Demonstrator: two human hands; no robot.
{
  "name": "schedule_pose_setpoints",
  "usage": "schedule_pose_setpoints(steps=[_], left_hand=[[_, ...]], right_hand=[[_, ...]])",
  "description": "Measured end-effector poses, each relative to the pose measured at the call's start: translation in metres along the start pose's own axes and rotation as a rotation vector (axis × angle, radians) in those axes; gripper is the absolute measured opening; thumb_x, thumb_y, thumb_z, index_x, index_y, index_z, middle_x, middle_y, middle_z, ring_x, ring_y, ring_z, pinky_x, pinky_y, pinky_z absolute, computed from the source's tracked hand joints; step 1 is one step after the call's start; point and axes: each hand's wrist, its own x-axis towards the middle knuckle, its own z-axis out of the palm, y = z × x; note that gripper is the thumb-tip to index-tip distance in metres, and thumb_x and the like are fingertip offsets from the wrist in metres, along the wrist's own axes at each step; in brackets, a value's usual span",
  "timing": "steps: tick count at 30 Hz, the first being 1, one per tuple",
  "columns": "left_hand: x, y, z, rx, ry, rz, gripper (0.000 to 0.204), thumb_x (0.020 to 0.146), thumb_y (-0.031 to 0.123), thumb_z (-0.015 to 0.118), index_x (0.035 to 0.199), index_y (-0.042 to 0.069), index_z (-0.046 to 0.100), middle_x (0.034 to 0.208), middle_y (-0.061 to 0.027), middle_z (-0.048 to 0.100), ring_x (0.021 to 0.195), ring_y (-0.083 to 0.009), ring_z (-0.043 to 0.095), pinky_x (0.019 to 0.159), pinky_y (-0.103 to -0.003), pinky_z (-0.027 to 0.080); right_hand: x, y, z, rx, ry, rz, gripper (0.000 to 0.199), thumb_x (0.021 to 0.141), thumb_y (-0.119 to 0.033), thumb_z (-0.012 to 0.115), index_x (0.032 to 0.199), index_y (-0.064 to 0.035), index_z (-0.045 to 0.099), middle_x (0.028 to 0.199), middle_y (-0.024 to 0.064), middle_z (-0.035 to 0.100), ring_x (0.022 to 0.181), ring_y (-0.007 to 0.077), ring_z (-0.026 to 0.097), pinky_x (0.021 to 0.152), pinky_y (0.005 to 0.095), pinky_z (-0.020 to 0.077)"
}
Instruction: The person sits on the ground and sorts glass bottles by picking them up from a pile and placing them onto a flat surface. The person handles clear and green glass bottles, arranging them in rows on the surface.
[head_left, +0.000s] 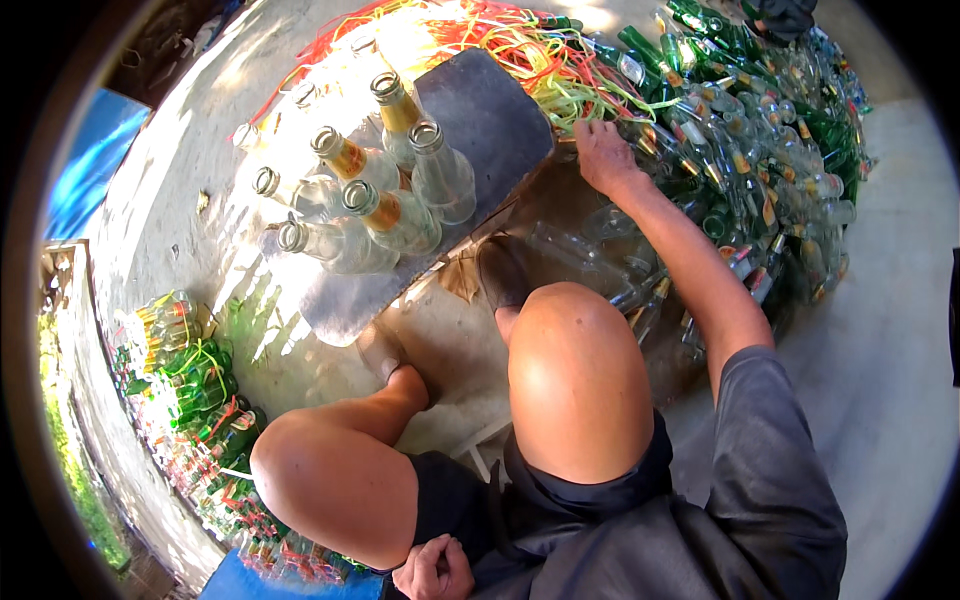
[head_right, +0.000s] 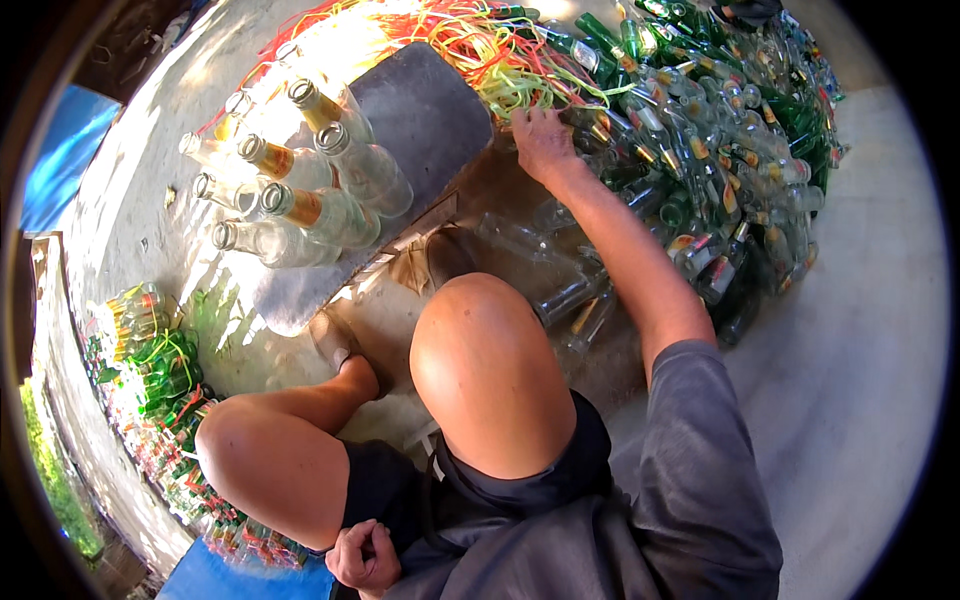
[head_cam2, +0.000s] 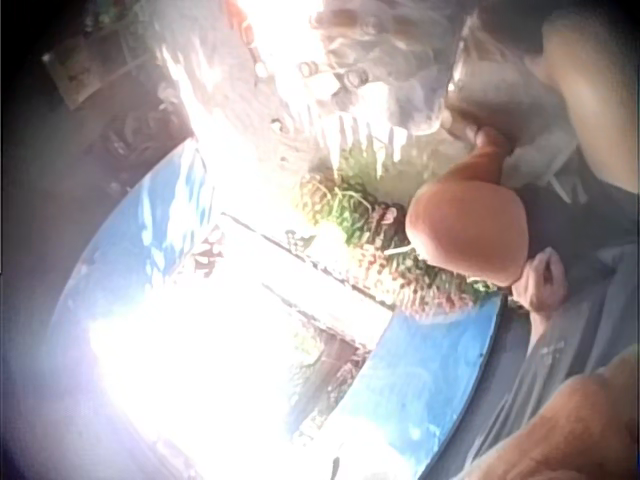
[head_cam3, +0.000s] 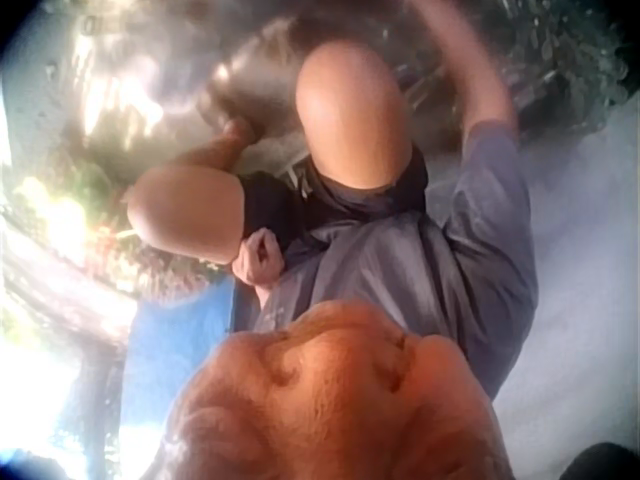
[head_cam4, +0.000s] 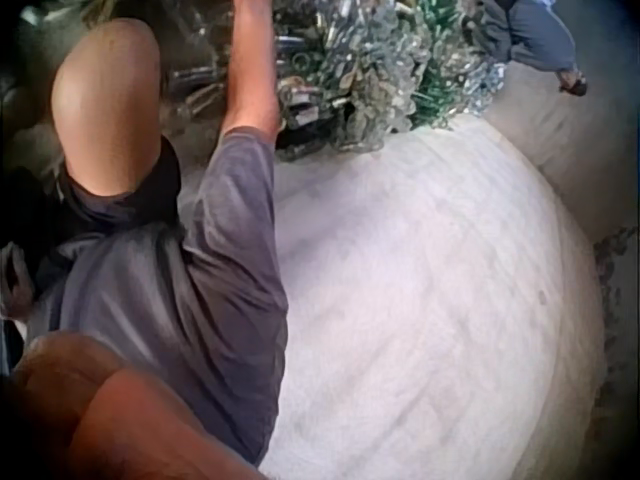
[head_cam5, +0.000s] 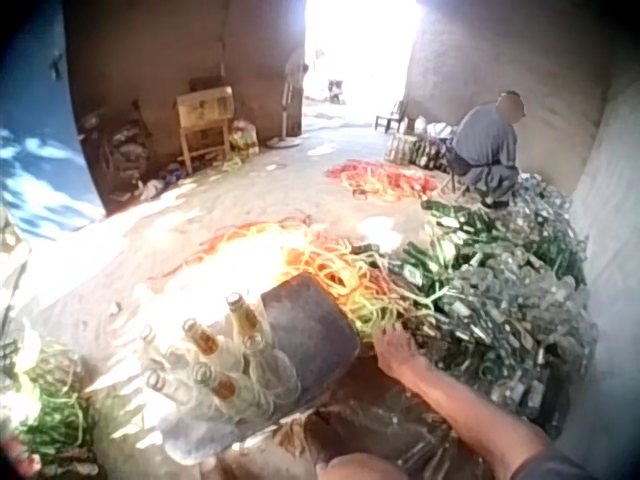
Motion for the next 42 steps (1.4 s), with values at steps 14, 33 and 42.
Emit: schedule_pose_setpoints(steps=[14, 33, 42], left_hand=[[-0.010, 0.005, 0.007, -0.052, 0.017, -0.109, 0.010, 0.082, -0.005, 0.073, 0.088, 0.003, 0.072, 0.065, -0.0062, 0.070, 0.049, -0.0129, 0.062, 0.051, -0.024, 0.046], [-0.016, 0.008, 0.011, -0.008, 0.024, -0.131, 0.009, 0.086, -0.006, 0.073, 0.090, 0.001, 0.073, 0.071, -0.0080, 0.071, 0.058, -0.0148, 0.069, 0.054, -0.025, 0.051], [-0.014, 0.008, 0.010, -0.009, -0.011, -0.108, 0.011, 0.082, -0.006, 0.074, 0.090, 0.002, 0.073, 0.070, -0.0079, 0.071, 0.051, -0.0136, 0.062, 0.050, -0.025, 0.047]], right_hand=[[-0.024, 0.022, -0.029, 0.097, -0.293, 0.120, 0.034, 0.090, -0.005, 0.061, 0.123, -0.0035, 0.056, 0.117, 0.0218, 0.064, 0.113, 0.0397, 0.063, 0.094, 0.0512, 0.0544], [-0.033, 0.042, -0.040, 0.010, -0.457, 0.160, 0.028, 0.098, -0.010, 0.056, 0.126, -0.0101, 0.059, 0.117, 0.0192, 0.067, 0.113, 0.0404, 0.064, 0.098, 0.0535, 0.0502], [-0.047, 0.050, -0.034, 0.058, -0.309, 0.136, 0.027, 0.096, -0.016, 0.065, 0.123, -0.0119, 0.063, 0.116, 0.0161, 0.066, 0.114, 0.0380, 0.065, 0.098, 0.0546, 0.0504]])
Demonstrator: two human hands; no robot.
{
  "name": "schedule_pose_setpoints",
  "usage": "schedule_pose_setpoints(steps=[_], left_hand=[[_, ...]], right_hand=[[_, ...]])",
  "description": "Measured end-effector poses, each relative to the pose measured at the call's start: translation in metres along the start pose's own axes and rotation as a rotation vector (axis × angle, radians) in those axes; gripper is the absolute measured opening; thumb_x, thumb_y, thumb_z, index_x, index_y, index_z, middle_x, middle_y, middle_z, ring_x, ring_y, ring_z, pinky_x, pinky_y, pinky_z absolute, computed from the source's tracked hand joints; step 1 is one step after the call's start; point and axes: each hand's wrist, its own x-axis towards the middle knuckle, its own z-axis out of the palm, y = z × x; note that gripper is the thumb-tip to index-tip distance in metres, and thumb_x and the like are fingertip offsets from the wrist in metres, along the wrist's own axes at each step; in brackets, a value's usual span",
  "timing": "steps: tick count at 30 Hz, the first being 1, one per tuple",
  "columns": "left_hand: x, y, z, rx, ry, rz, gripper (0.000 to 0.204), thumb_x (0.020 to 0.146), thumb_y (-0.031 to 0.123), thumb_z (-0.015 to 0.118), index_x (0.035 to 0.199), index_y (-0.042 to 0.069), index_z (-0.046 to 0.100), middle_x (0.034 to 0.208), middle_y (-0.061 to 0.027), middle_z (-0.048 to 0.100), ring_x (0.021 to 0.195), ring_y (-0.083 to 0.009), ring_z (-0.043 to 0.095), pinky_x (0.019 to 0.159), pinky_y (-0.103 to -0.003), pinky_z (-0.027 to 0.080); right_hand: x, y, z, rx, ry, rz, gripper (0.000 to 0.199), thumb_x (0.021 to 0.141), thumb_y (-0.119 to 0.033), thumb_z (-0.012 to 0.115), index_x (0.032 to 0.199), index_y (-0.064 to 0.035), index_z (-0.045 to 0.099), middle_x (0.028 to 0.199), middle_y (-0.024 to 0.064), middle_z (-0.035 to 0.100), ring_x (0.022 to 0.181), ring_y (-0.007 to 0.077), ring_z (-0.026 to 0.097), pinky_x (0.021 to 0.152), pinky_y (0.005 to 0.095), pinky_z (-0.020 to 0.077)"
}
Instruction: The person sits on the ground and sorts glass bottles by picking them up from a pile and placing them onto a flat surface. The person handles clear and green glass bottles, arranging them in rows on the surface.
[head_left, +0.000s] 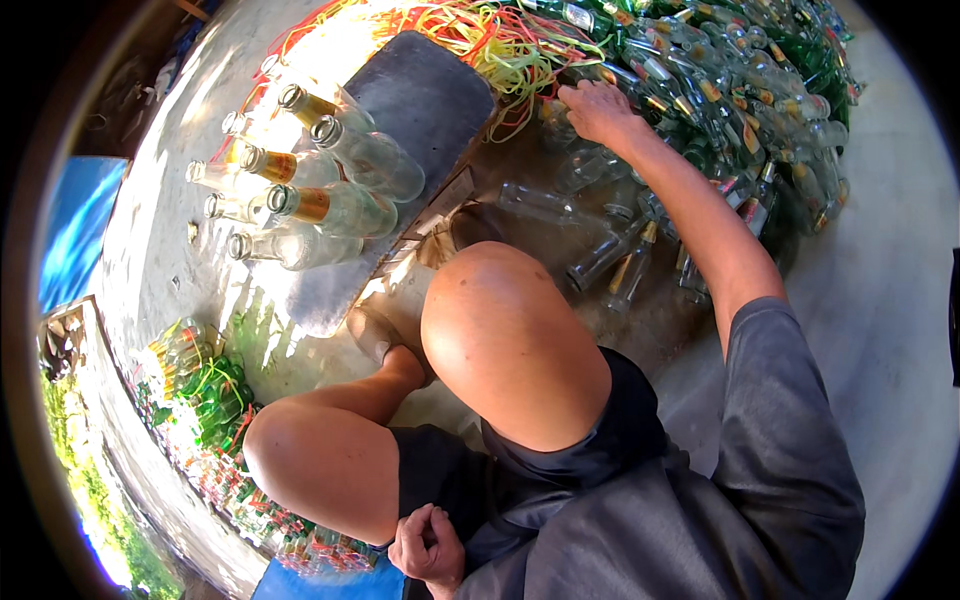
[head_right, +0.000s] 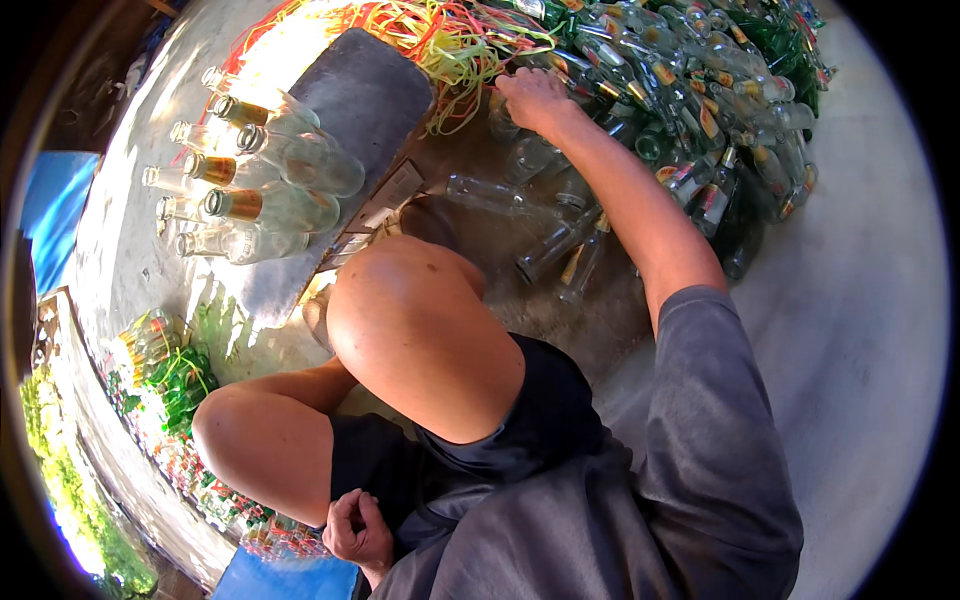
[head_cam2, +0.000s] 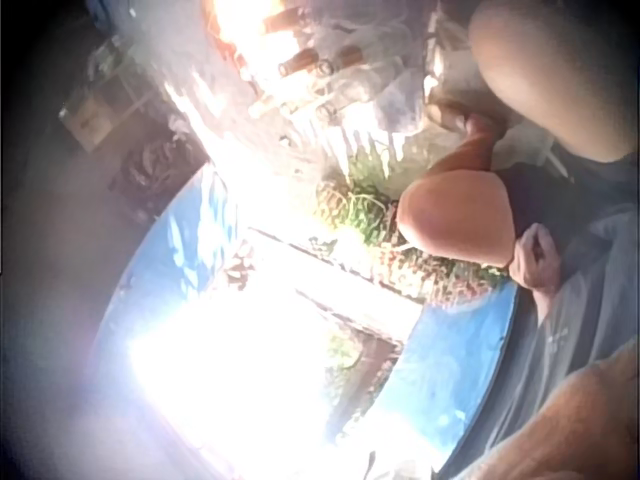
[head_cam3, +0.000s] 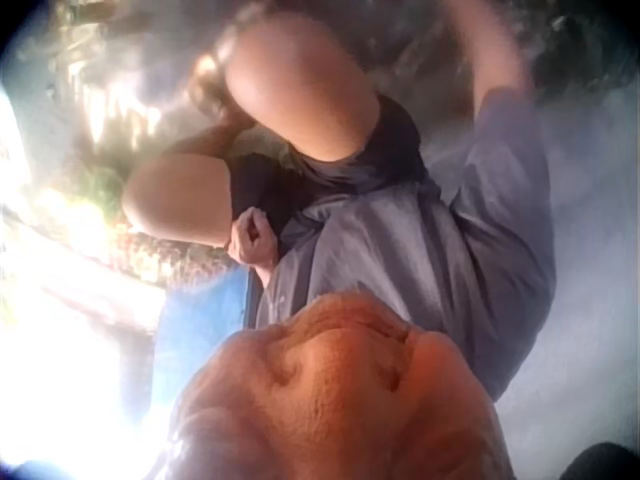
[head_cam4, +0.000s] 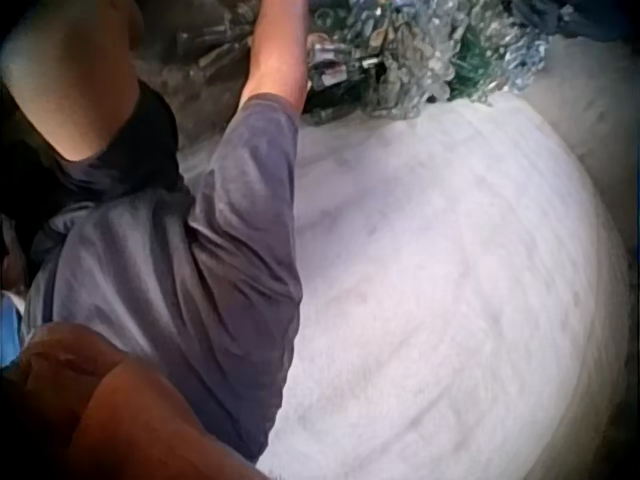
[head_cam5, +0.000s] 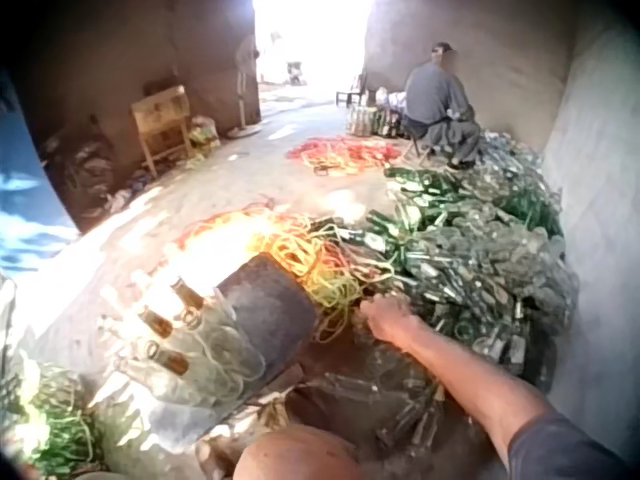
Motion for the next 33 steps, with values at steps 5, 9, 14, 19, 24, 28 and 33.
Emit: schedule_pose_setpoints(steps=[5, 9, 14, 19, 24, 28, 33], left_hand=[[-0.002, -0.003, 0.003, -0.016, 0.021, 0.001, 0.012, 0.081, -0.006, 0.075, 0.090, 0.002, 0.073, 0.070, -0.0092, 0.071, 0.049, -0.0148, 0.061, 0.049, -0.026, 0.047], [-0.003, -0.003, 0.003, -0.003, 0.043, -0.003, 0.013, 0.081, -0.006, 0.076, 0.090, 0.002, 0.073, 0.071, -0.0098, 0.072, 0.050, -0.0156, 0.063, 0.050, -0.026, 0.047], [-0.003, -0.003, 0.005, 0.011, 0.049, -0.014, 0.013, 0.080, -0.006, 0.076, 0.090, 0.003, 0.073, 0.071, -0.0095, 0.072, 0.050, -0.0167, 0.063, 0.050, -0.027, 0.048], [0.003, -0.002, 0.004, 0.062, 0.015, 0.012, 0.014, 0.080, -0.006, 0.077, 0.089, 0.004, 0.073, 0.070, -0.0088, 0.070, 0.048, -0.0166, 0.061, 0.049, -0.028, 0.047], [0.007, 0.007, 0.004, 0.107, 0.007, -0.019, 0.010, 0.085, -0.006, 0.075, 0.091, 0.002, 0.073, 0.070, -0.0073, 0.071, 0.054, -0.0126, 0.064, 0.051, -0.024, 0.046], [0.011, 0.010, 0.005, 0.118, -0.003, -0.031, 0.010, 0.084, -0.006, 0.074, 0.091, 0.002, 0.072, 0.070, -0.0078, 0.071, 0.052, -0.0135, 0.063, 0.051, -0.024, 0.046], [0.012, 0.011, 0.007, 0.086, 0.009, -0.047, 0.010, 0.083, -0.006, 0.074, 0.090, 0.002, 0.072, 0.069, -0.0087, 0.071, 0.051, -0.0142, 0.064, 0.051, -0.024, 0.047]], right_hand=[[-0.009, 0.008, 0.004, -0.023, 0.373, -0.080, 0.030, 0.091, -0.019, 0.074, 0.119, -0.0120, 0.064, 0.107, 0.0137, 0.063, 0.106, 0.0373, 0.064, 0.093, 0.0526, 0.0509], [-0.035, -0.028, -0.028, 0.243, 0.563, -0.109, 0.016, 0.088, -0.020, 0.076, 0.098, -0.0086, 0.069, 0.102, 0.0134, 0.068, 0.102, 0.0357, 0.067, 0.086, 0.0464, 0.0545], [-0.114, -0.062, 0.026, 0.462, -0.095, 0.110, 0.015, 0.090, -0.017, 0.072, 0.089, -0.0032, 0.066, 0.104, 0.0190, 0.071, 0.097, 0.0424, 0.068, 0.081, 0.0527, 0.0546], [-0.165, -0.050, 0.142, 0.300, -0.192, 0.299, 0.025, 0.088, -0.010, 0.069, 0.110, -0.0006, 0.065, 0.116, 0.0238, 0.066, 0.109, 0.0435, 0.070, 0.089, 0.0508, 0.0592], [-0.160, -0.053, 0.189, 0.288, -0.247, 0.377, 0.038, 0.086, -0.002, 0.068, 0.123, -0.0008, 0.059, 0.123, 0.0240, 0.064, 0.111, 0.0428, 0.071, 0.090, 0.0507, 0.0599], [-0.149, -0.043, 0.219, 0.247, -0.373, 0.391, 0.039, 0.088, -0.012, 0.074, 0.123, -0.0040, 0.058, 0.123, 0.0206, 0.065, 0.112, 0.0443, 0.068, 0.090, 0.0550, 0.0567], [-0.149, -0.042, 0.215, 0.245, -0.373, 0.347, 0.040, 0.087, -0.017, 0.078, 0.120, -0.0043, 0.059, 0.123, 0.0199, 0.066, 0.114, 0.0428, 0.068, 0.091, 0.0541, 0.0554]])
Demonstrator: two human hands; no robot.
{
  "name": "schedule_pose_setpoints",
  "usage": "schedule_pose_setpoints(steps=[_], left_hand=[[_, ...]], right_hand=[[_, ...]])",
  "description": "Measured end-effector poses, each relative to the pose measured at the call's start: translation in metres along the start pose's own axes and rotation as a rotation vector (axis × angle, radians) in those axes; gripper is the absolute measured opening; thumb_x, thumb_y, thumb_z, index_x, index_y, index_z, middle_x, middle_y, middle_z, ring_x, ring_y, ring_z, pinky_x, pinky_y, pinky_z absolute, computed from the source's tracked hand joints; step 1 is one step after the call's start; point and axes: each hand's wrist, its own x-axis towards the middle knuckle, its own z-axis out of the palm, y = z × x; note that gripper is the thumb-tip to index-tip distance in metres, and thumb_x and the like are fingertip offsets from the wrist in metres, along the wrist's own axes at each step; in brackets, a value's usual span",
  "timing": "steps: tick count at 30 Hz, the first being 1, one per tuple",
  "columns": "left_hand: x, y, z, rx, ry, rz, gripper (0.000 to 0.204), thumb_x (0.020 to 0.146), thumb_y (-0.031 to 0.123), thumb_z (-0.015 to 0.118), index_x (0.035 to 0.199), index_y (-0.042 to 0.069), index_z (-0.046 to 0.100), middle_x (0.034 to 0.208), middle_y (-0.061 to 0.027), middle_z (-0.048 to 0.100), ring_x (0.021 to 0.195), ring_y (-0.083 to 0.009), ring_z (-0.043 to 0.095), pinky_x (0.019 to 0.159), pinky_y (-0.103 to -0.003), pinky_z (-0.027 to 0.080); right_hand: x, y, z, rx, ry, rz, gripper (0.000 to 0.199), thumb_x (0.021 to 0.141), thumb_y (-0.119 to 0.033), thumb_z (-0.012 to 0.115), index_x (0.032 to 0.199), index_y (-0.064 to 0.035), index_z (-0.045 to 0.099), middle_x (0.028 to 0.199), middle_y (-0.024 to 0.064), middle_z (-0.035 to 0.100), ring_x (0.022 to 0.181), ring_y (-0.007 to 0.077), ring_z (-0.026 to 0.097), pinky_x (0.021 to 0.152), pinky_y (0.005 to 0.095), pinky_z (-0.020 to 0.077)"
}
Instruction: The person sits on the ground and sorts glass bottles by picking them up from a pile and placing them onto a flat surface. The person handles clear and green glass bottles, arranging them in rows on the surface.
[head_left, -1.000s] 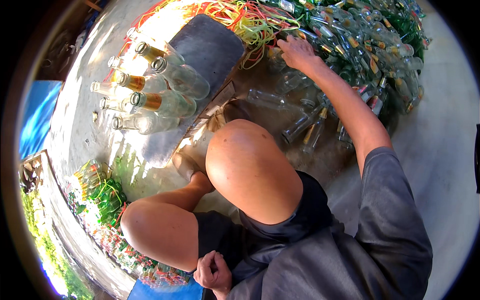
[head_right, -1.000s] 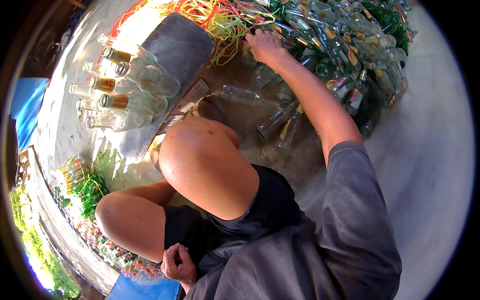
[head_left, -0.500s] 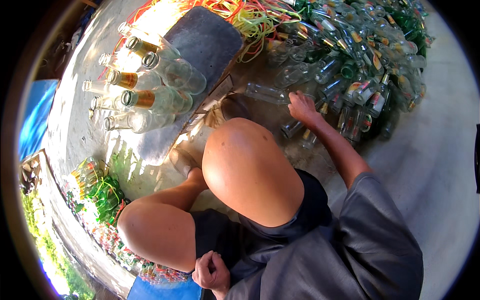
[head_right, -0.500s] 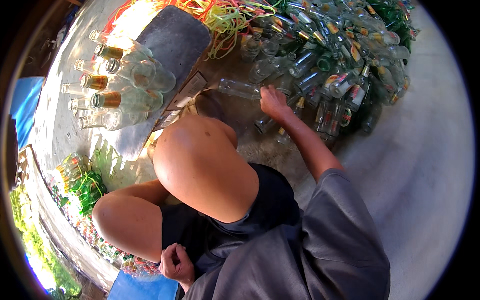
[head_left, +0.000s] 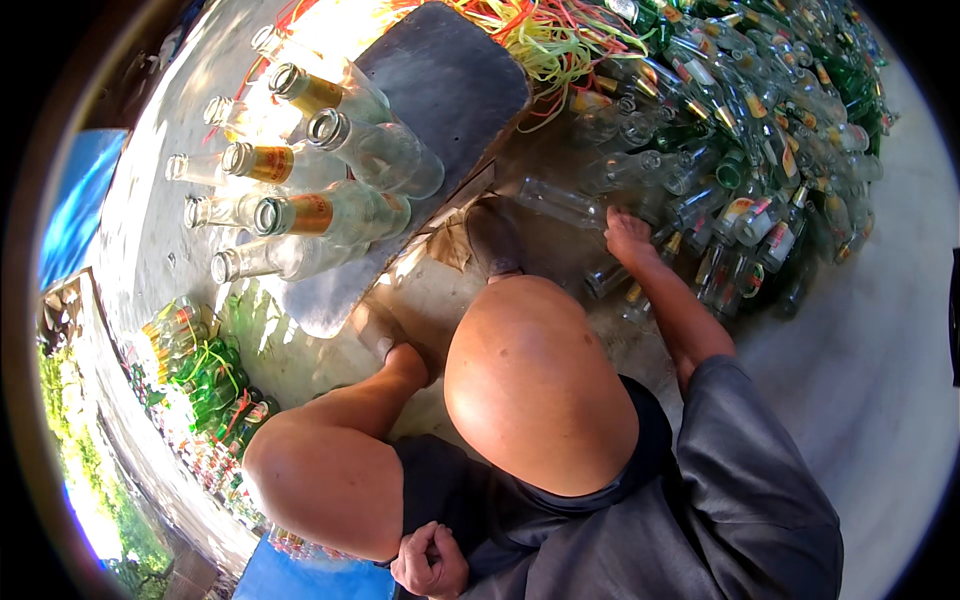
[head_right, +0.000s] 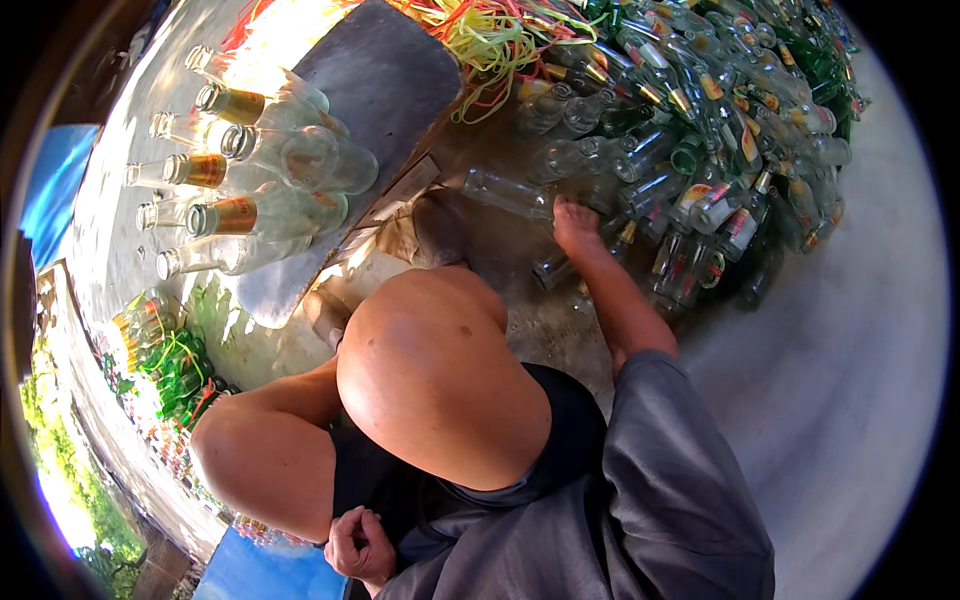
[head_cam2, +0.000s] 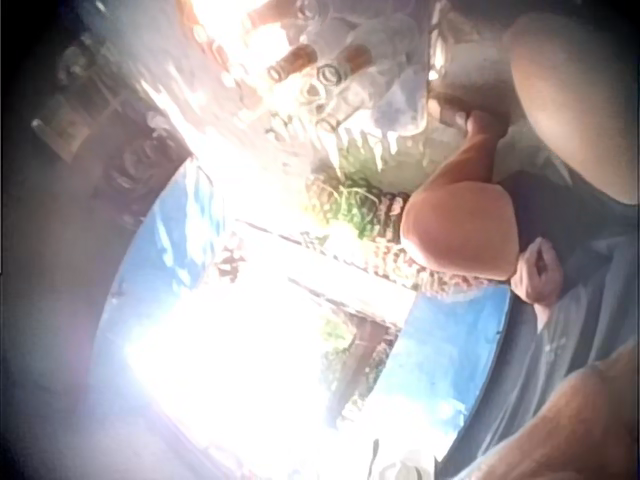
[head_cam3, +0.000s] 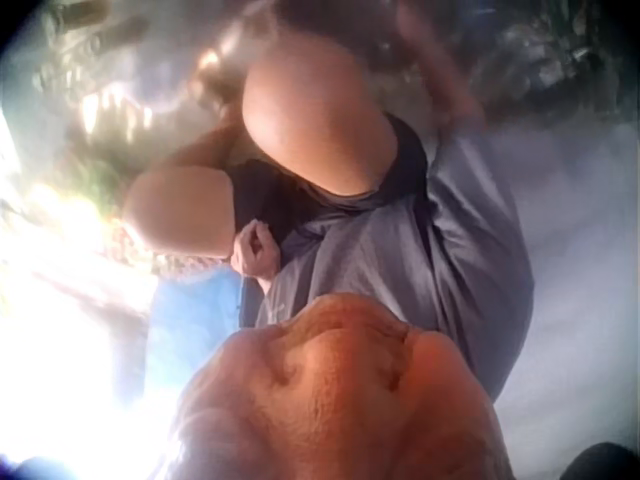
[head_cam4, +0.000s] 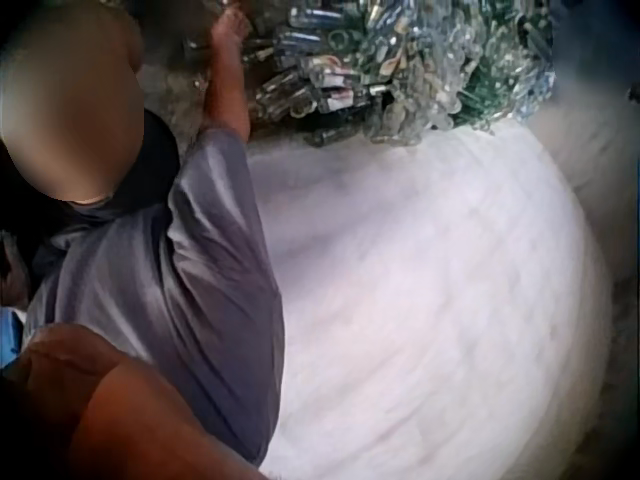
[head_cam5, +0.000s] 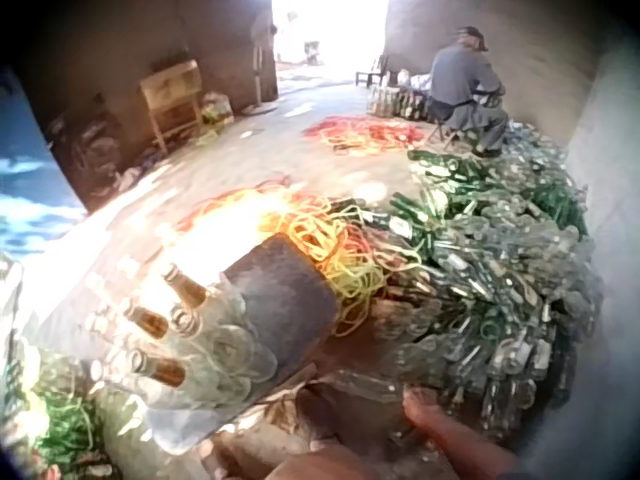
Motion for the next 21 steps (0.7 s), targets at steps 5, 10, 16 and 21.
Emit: schedule_pose_setpoints(steps=[5, 10, 16, 21], left_hand=[[0.005, 0.004, 0.001, -0.002, -0.009, 0.021, 0.010, 0.083, -0.005, 0.074, 0.090, 0.002, 0.073, 0.068, -0.0089, 0.070, 0.052, -0.0146, 0.065, 0.051, -0.025, 0.048], [0.000, 0.004, -0.002, -0.021, -0.011, 0.015, 0.010, 0.083, -0.005, 0.074, 0.090, 0.002, 0.073, 0.069, -0.0088, 0.071, 0.053, -0.0147, 0.065, 0.052, -0.025, 0.048], [-0.005, -0.009, -0.005, -0.069, -0.042, 0.047, 0.008, 0.084, -0.006, 0.073, 0.089, 0.000, 0.072, 0.069, -0.0083, 0.071, 0.053, -0.0124, 0.064, 0.052, -0.023, 0.048], [-0.014, -0.015, -0.003, -0.105, 0.025, 0.055, 0.015, 0.078, -0.007, 0.077, 0.088, 0.003, 0.073, 0.068, -0.0075, 0.068, 0.047, -0.0150, 0.059, 0.047, -0.027, 0.044]], right_hand=[[-0.031, 0.004, -0.032, -0.071, 0.144, -0.218, 0.042, 0.083, -0.027, 0.082, 0.113, -0.0049, 0.062, 0.113, 0.0168, 0.070, 0.108, 0.0357, 0.070, 0.086, 0.0495, 0.0586], [-0.058, -0.019, -0.078, -0.022, 0.250, -0.379, 0.035, 0.084, -0.029, 0.081, 0.102, -0.0053, 0.063, 0.111, 0.0151, 0.067, 0.107, 0.0349, 0.067, 0.089, 0.0492, 0.0567], [-0.064, -0.070, -0.157, 0.012, 0.371, -0.410, 0.030, 0.087, -0.028, 0.078, 0.101, -0.0064, 0.064, 0.100, 0.0108, 0.065, 0.102, 0.0328, 0.065, 0.088, 0.0506, 0.0532], [-0.026, -0.092, -0.181, -0.120, 0.510, -0.567, 0.028, 0.085, -0.029, 0.080, 0.096, -0.0078, 0.066, 0.097, 0.0102, 0.065, 0.100, 0.0321, 0.066, 0.084, 0.0484, 0.0514]])
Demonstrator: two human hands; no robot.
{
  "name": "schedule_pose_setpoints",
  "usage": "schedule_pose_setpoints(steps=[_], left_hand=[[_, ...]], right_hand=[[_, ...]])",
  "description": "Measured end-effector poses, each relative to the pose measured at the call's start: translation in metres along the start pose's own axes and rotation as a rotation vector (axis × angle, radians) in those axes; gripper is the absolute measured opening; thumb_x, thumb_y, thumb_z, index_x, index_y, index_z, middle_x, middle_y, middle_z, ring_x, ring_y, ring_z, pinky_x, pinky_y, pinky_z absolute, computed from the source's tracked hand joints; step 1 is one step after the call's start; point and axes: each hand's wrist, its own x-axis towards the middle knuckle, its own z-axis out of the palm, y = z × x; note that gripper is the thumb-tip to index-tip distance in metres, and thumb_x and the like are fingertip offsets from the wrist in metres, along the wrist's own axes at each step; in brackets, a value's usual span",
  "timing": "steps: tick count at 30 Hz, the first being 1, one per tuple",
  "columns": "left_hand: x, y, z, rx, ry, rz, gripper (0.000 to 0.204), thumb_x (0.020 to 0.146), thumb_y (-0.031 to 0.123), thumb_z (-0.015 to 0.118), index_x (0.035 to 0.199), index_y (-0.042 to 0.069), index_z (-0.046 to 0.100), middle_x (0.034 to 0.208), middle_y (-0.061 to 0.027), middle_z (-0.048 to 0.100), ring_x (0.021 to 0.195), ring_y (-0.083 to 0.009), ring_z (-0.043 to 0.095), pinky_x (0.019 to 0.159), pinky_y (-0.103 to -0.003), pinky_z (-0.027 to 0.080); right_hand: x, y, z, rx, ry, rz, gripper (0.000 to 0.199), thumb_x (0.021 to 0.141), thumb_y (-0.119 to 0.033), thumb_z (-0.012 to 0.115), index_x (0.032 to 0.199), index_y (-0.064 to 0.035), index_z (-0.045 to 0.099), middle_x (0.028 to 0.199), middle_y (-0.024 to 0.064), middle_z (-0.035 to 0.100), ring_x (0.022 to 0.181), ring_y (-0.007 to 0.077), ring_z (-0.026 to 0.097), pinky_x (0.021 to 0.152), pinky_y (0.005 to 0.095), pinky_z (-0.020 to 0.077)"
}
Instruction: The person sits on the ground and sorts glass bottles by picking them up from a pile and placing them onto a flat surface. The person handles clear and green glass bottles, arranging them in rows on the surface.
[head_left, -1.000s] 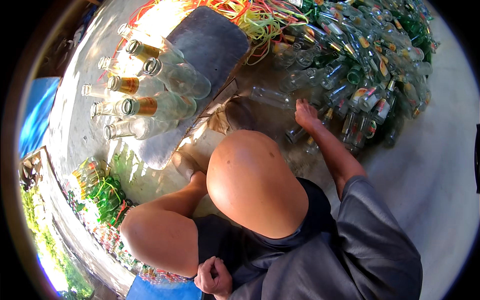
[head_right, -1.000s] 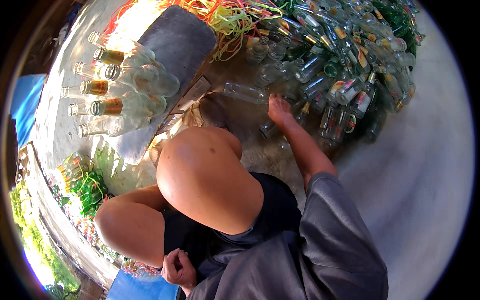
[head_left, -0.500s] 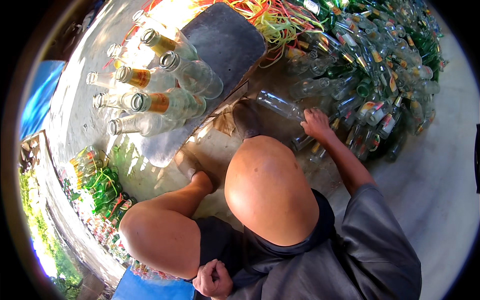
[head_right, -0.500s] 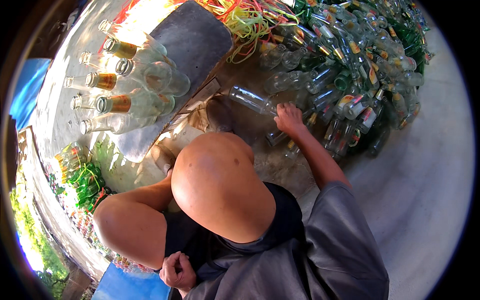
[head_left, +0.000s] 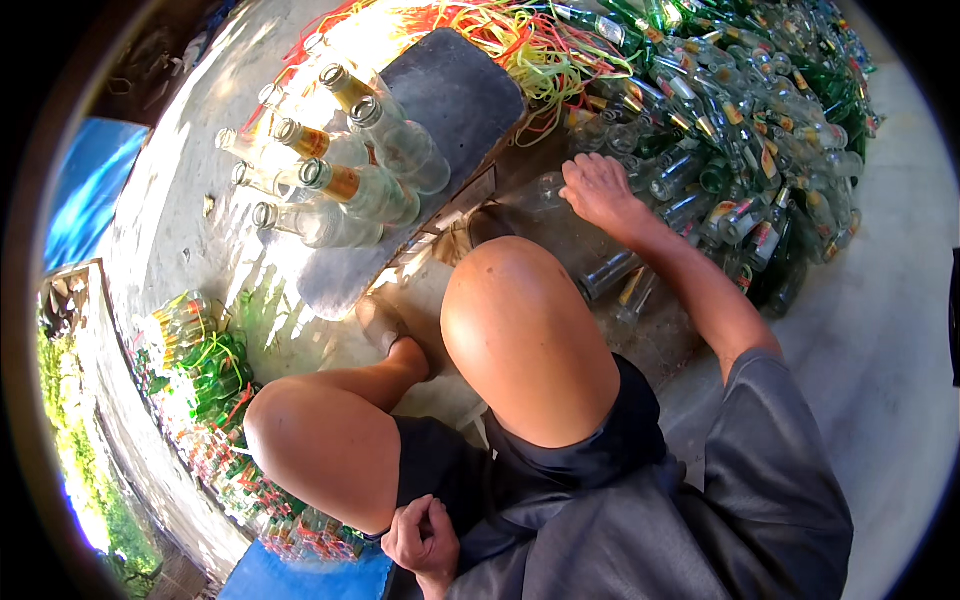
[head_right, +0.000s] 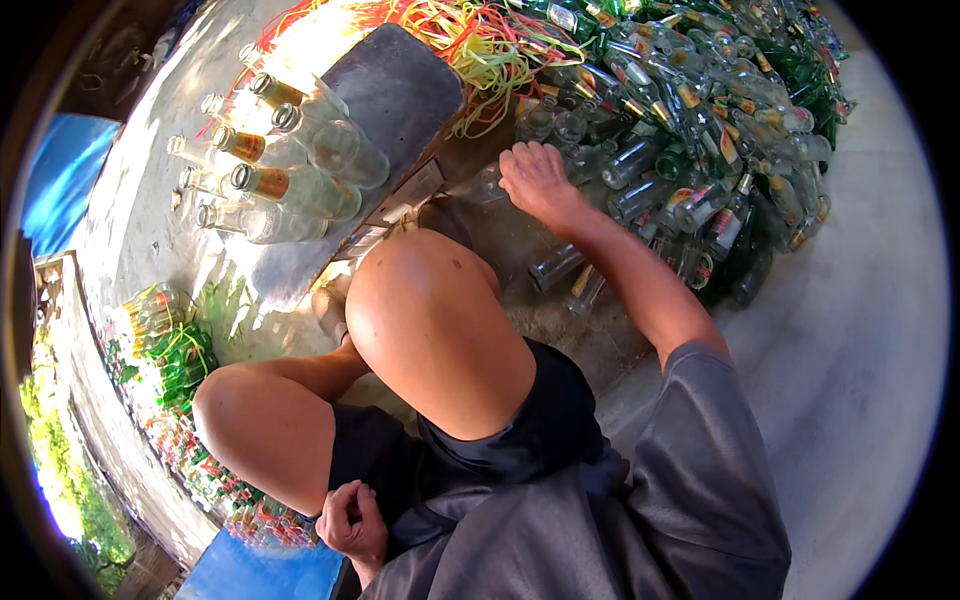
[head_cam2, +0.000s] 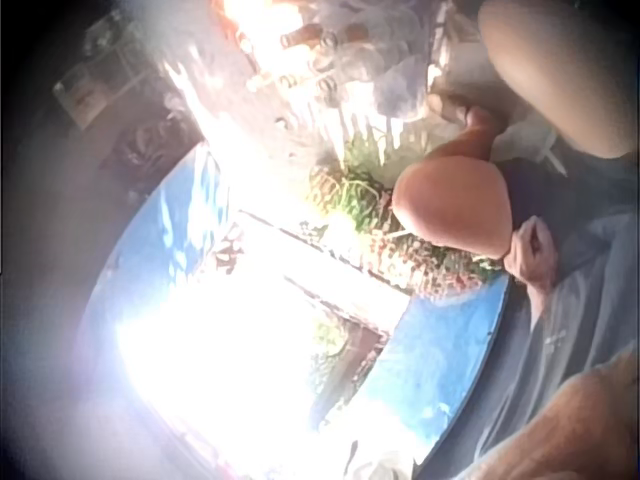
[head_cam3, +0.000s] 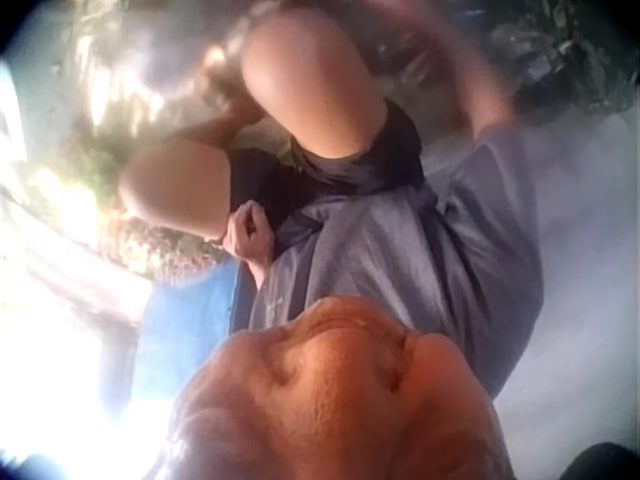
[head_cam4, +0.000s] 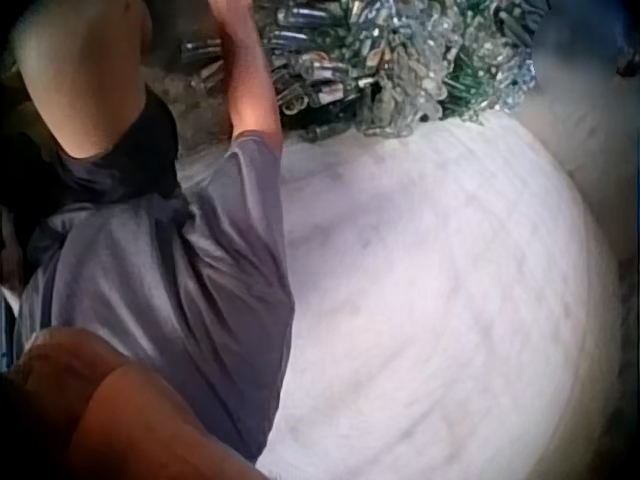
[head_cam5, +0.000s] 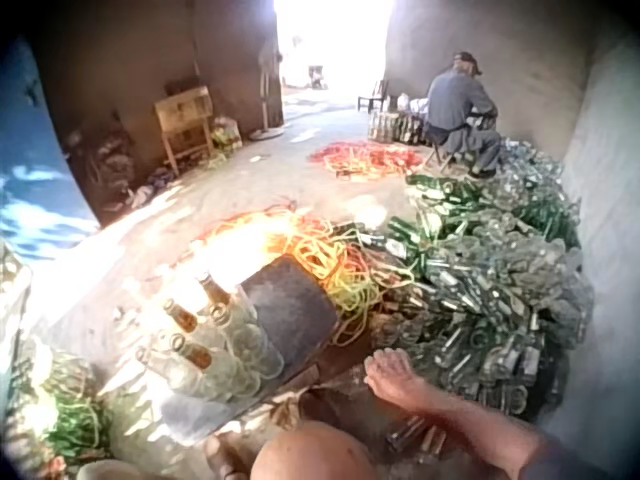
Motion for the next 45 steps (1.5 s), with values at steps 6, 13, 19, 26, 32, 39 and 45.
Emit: schedule_pose_setpoints(steps=[6, 13, 19, 26, 32, 39, 45], left_hand=[[-0.002, 0.003, -0.003, -0.007, -0.013, -0.014, 0.011, 0.082, -0.007, 0.074, 0.089, 0.001, 0.073, 0.069, -0.0074, 0.070, 0.052, -0.0122, 0.062, 0.051, -0.024, 0.046], [-0.005, 0.001, -0.005, 0.014, -0.042, -0.034, 0.009, 0.085, -0.006, 0.073, 0.091, 0.001, 0.072, 0.071, -0.0076, 0.071, 0.055, -0.0114, 0.065, 0.053, -0.023, 0.047], [-0.003, 0.002, -0.004, 0.009, -0.050, -0.016, 0.009, 0.087, -0.006, 0.072, 0.092, 0.001, 0.073, 0.072, -0.0078, 0.072, 0.057, -0.0115, 0.066, 0.054, -0.023, 0.048], [-0.001, 0.006, 0.000, 0.045, -0.009, -0.017, 0.013, 0.078, -0.007, 0.076, 0.088, 0.002, 0.073, 0.066, -0.0073, 0.067, 0.048, -0.0145, 0.059, 0.049, -0.027, 0.045], [0.000, 0.008, 0.001, 0.046, -0.009, -0.016, 0.012, 0.079, -0.007, 0.076, 0.088, 0.002, 0.073, 0.069, -0.0077, 0.069, 0.049, -0.0144, 0.060, 0.051, -0.026, 0.047], [-0.003, 0.007, 0.004, 0.053, 0.007, -0.024, 0.012, 0.082, -0.007, 0.075, 0.089, 0.001, 0.073, 0.071, -0.0083, 0.071, 0.051, -0.0148, 0.062, 0.051, -0.026, 0.048], [0.003, 0.009, 0.005, 0.038, -0.018, 0.003, 0.011, 0.083, -0.007, 0.074, 0.090, 0.001, 0.073, 0.071, -0.0089, 0.071, 0.053, -0.0156, 0.064, 0.051, -0.027, 0.049]], right_hand=[[0.031, 0.006, 0.001, -0.154, -0.169, 0.042, 0.028, 0.086, -0.030, 0.078, 0.105, -0.0110, 0.073, 0.103, 0.0086, 0.068, 0.106, 0.0290, 0.065, 0.092, 0.0451, 0.0471], [0.036, 0.019, 0.001, -0.286, -0.156, 0.022, 0.024, 0.089, -0.025, 0.070, 0.108, -0.0112, 0.074, 0.104, 0.0094, 0.072, 0.103, 0.0286, 0.067, 0.091, 0.0474, 0.0450], [0.045, 0.025, -0.010, -0.319, -0.287, 0.112, 0.023, 0.089, -0.027, 0.071, 0.107, -0.0135, 0.075, 0.103, 0.0077, 0.074, 0.103, 0.0279, 0.068, 0.089, 0.0465, 0.0438], [0.042, 0.036, -0.014, -0.297, -0.119, 0.101, 0.028, 0.086, -0.032, 0.079, 0.105, -0.0124, 0.074, 0.104, 0.0078, 0.071, 0.109, 0.0282, 0.066, 0.088, 0.0441, 0.0454], [0.030, 0.035, -0.039, -0.209, 0.053, 0.109, 0.034, 0.086, -0.030, 0.081, 0.113, -0.0102, 0.072, 0.110, 0.0093, 0.067, 0.114, 0.0306, 0.064, 0.097, 0.0464, 0.0501], [-0.065, 0.012, -0.054, 0.510, 0.057, 0.477, 0.020, 0.091, -0.025, 0.075, 0.094, -0.0056, 0.073, 0.080, 0.0122, 0.070, 0.078, 0.0295, 0.071, 0.072, 0.0433, 0.0540], [-0.183, 0.037, 0.093, 0.528, -0.150, 0.859, 0.036, 0.087, -0.035, 0.079, 0.092, -0.0002, 0.072, 0.077, 0.0145, 0.071, 0.075, 0.0249, 0.072, 0.072, 0.0402, 0.0559]])
